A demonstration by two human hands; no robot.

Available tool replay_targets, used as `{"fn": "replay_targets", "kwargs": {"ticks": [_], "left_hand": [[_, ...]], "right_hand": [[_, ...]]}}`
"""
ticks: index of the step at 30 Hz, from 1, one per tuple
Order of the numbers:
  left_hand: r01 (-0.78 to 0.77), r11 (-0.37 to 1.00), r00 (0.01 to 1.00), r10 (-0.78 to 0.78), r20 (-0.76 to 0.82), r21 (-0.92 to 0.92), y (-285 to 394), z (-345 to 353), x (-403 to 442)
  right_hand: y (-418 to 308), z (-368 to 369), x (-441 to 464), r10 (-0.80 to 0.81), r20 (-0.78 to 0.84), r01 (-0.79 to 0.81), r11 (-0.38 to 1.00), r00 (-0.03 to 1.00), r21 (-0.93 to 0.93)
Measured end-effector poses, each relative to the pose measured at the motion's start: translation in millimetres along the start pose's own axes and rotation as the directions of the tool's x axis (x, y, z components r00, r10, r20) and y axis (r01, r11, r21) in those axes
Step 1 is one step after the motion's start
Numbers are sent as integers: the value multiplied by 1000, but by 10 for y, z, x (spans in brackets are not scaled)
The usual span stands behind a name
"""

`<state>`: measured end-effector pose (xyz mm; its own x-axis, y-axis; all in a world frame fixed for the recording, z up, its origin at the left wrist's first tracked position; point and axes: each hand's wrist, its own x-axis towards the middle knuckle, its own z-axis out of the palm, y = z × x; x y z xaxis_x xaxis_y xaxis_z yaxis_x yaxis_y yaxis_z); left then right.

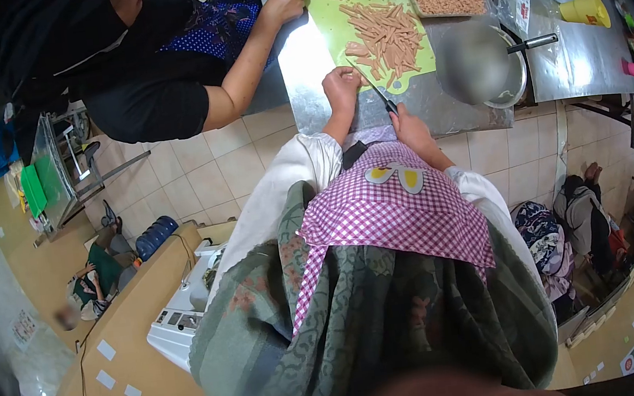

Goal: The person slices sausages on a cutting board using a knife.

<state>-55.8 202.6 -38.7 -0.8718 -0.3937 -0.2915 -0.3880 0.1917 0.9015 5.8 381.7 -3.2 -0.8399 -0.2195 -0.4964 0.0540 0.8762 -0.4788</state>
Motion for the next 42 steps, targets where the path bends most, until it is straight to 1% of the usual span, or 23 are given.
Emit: {"fn": "replay_targets", "kwargs": {"ticks": [4,7,10,14,17,20,22,23,25,28,31,34,37,40,42], "left_hand": [[-7,998,1000,7,-2,-57,-59,29,-1],[-56,998,998,56,-30,1,-167,50,30],[18,996,998,-23,-62,-83,-202,70,27],[-41,999,995,38,-87,-36,-228,70,34],[-36,998,996,33,-82,-43,-217,74,31],[-18,999,998,16,-53,-28,-107,40,12],[-20,1000,1000,20,-19,-2,-11,-4,-37],[-13,1000,1000,12,-21,-25,41,-25,-52],[4,997,1000,-6,-20,-72,54,-17,-71],[-12,997,999,9,-39,-75,31,-6,-87],[14,995,999,-18,-43,-102,14,4,-92],[19,995,997,-26,-73,-94,3,10,-101],[10,996,999,-14,-45,-83,16,-14,-105],[25,982,998,-34,-49,-185,4,4,-129],[26,986,998,-34,-45,-165,-44,17,-109]], "right_hand": [[24,52,48,20,-12,-20,999,1000,-50],[37,32,1,29,-20,-31,993,999,-117],[71,41,-15,12,-57,-21,985,998,-173],[96,-14,-99,16,-81,-32,977,997,-211],[252,-2,-213,39,-45,-46,985,998,-164],[290,-112,-339,86,49,-81,991,995,-110],[250,-181,-375,21,8,-21,999,1000,-35],[224,-210,-380,-9,-15,9,1000,1000,3],[89,-314,-347,-16,-21,16,1000,1000,8],[30,-326,-239,-13,-5,13,1000,1000,-9],[2,-334,-184,-15,-3,15,1000,1000,-14],[23,-308,-171,-19,-9,19,1000,1000,-19],[26,-316,-168,-32,8,32,999,999,-22],[12,-326,-188,-37,17,38,999,999,-27],[29,-314,-176,-32,9,32,999,999,-26]]}}
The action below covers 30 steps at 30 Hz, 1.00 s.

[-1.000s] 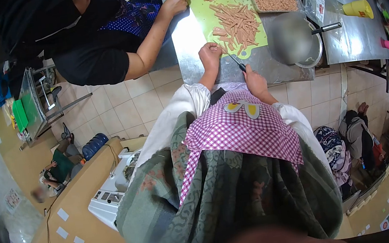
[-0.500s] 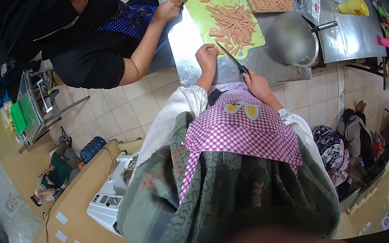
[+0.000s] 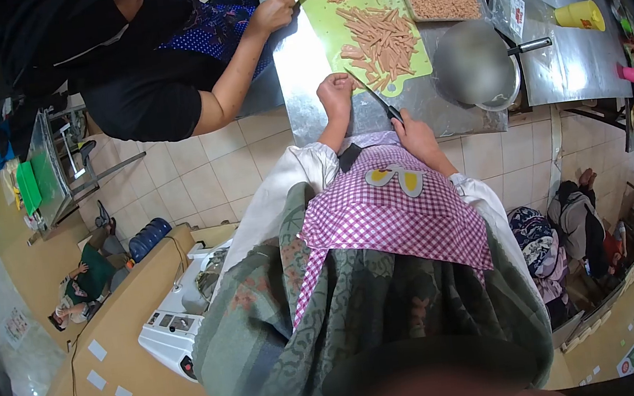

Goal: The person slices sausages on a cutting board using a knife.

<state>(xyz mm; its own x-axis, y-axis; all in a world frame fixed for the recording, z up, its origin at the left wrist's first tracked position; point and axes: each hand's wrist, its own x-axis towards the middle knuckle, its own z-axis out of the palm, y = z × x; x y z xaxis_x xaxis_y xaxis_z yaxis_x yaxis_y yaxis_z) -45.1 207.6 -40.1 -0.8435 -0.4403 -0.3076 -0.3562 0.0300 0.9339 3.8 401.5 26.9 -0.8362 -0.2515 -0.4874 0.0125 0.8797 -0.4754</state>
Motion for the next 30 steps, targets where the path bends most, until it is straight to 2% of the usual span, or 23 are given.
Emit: {"fn": "replay_targets", "kwargs": {"ticks": [20,30], "left_hand": [[-107,971,994,107,12,213,11,-32,32],[-158,941,987,149,52,298,94,-20,-37]], "right_hand": [[41,29,56,-19,17,19,1000,1000,3],[80,274,235,48,29,-46,996,998,-74]]}}
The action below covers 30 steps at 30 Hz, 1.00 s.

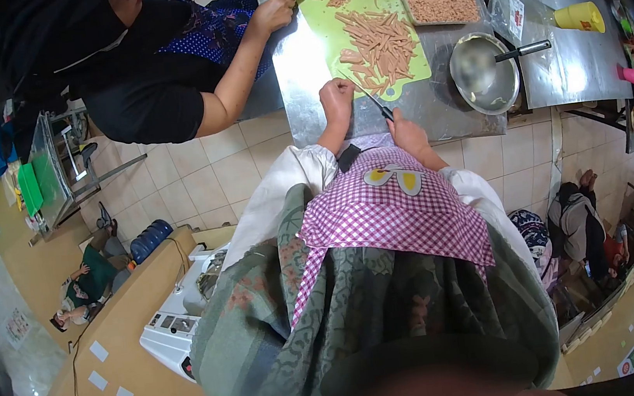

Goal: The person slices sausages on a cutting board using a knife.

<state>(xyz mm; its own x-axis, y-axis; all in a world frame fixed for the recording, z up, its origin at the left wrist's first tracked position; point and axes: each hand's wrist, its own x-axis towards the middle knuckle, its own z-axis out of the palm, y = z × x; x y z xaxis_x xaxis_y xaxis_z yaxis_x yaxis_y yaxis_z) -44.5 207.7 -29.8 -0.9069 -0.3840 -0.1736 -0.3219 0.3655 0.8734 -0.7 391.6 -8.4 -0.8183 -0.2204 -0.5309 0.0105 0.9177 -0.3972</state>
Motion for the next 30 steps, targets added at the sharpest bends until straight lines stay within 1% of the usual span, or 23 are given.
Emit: {"fn": "replay_targets", "kwargs": {"ticks": [4,5,8,11,14,17,20,23,26,30], "left_hand": [[-116,992,993,117,-16,40,48,25,-141],[-60,998,998,60,6,2,80,16,-146],[-128,990,992,129,-2,58,61,26,-131],[-176,982,984,178,-18,64,-13,48,-123],[-169,984,985,170,-17,48,-21,46,-124],[-163,984,987,163,-5,74,-60,56,-101],[-169,983,986,169,-2,68,-71,26,-107],[-115,993,993,115,-35,-8,-93,4,-132],[-43,995,999,40,-35,-91,-102,17,-105],[34,997,999,-35,-11,-62,-71,8,-50]], "right_hand": [[-28,-26,16,20,12,-20,1000,1000,-8],[-25,-36,13,22,15,-22,1000,1000,-10],[-13,-48,-46,29,21,-29,1000,999,0],[94,9,-162,47,34,-48,999,998,25],[179,-16,-286,71,76,-74,997,995,38],[288,8,-380,67,84,-72,996,994,50],[298,-22,-428,4,34,-7,995,999,100],[112,-197,-452,40,-18,-36,986,999,162],[29,-266,-399,22,-2,-22,991,1000,131],[7,-159,-308,-13,0,13,995,1000,102]]}}
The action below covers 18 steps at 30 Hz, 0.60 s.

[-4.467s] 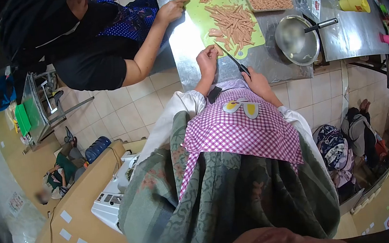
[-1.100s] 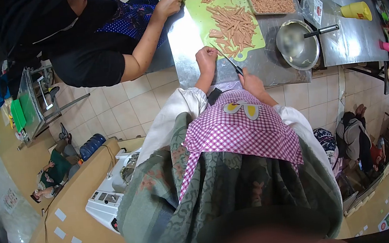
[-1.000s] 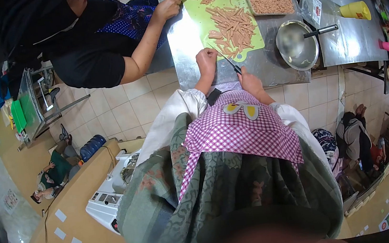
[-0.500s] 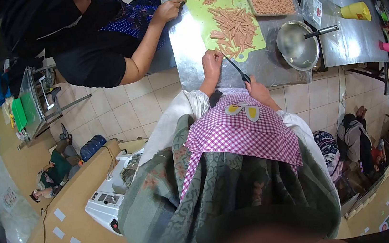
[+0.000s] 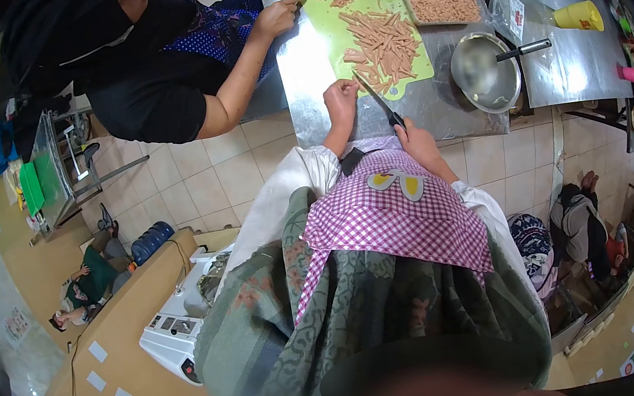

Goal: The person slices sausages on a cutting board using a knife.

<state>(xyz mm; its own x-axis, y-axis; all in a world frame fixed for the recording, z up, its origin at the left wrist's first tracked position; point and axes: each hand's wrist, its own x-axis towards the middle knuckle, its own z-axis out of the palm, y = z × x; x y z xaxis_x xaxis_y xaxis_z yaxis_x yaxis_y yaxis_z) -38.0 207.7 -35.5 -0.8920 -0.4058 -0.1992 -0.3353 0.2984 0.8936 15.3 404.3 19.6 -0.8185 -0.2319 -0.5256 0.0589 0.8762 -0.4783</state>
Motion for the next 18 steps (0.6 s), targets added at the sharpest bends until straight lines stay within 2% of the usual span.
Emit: {"fn": "replay_targets", "kwargs": {"ticks": [2,5,11,14,18], "left_hand": [[28,1000,1000,-28,9,-11,63,-14,4],[-16,999,1000,17,-14,39,70,-17,11],[-88,994,996,90,-25,67,-1,15,43],[-48,998,999,48,4,49,23,4,48],[-78,994,997,79,-3,71,-19,19,60]], "right_hand": [[-14,34,6,-10,-7,10,1000,1000,-7],[-42,63,15,-11,-16,11,1000,1000,-11],[-42,241,66,64,36,-63,998,997,-24],[-52,335,90,132,73,-131,991,989,-21],[-108,390,95,163,70,-164,987,984,-3]]}}
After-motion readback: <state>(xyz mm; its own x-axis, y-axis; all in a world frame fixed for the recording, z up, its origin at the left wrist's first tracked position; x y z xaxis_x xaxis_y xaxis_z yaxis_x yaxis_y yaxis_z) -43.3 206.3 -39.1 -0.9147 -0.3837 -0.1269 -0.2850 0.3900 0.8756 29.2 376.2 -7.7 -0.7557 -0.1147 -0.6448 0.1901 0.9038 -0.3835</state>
